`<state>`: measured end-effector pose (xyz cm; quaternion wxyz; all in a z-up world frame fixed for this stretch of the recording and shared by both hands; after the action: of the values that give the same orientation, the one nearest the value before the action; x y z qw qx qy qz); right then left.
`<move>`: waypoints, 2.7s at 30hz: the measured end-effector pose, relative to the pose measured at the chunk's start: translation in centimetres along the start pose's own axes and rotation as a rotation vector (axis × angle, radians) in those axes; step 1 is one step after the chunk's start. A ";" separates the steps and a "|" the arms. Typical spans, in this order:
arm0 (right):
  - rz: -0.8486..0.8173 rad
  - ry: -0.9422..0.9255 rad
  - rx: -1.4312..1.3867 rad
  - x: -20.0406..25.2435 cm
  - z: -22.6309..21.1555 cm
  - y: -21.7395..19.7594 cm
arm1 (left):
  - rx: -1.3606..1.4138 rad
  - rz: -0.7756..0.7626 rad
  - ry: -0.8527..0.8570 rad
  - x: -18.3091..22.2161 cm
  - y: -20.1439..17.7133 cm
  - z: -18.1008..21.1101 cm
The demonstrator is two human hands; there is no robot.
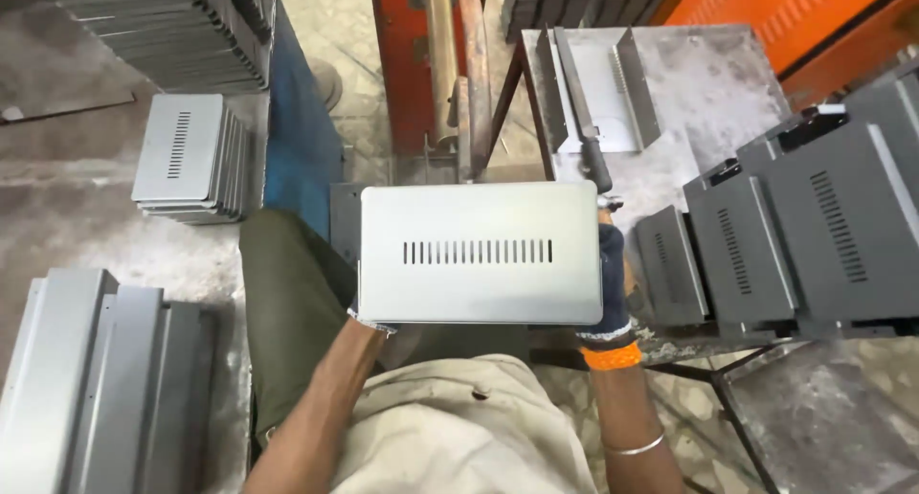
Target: Assembling metal panels and using a spot welder to join them into enclosures.
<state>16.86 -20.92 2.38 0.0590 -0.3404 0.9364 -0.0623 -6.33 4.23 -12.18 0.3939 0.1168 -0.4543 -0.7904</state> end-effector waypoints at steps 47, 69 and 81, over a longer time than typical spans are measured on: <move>-0.250 -0.383 0.949 -6.3 -11.1 5.0 | -0.395 0.153 0.074 -1.2 12.6 2.5; 0.420 -0.128 0.290 -4.7 23.6 -10.1 | -0.248 0.242 -0.250 -2.4 -0.8 -11.4; 0.401 -0.182 0.597 10.2 7.7 -4.8 | -0.462 0.422 -0.063 0.4 5.4 -9.3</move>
<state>13.29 -31.69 -5.15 0.2497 -0.1222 0.9160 -0.2893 1.23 -3.43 -12.97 0.5510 -0.0972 -0.2889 -0.7768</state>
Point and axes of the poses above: each hand's wrist, its own x-axis away from the middle knuckle, its own y-axis out of the palm, z = x × y, the point moved 5 cm from there along -x, towards the middle knuckle, and after that the axes turned 2 degrees about -z, right-handed, at the moved point
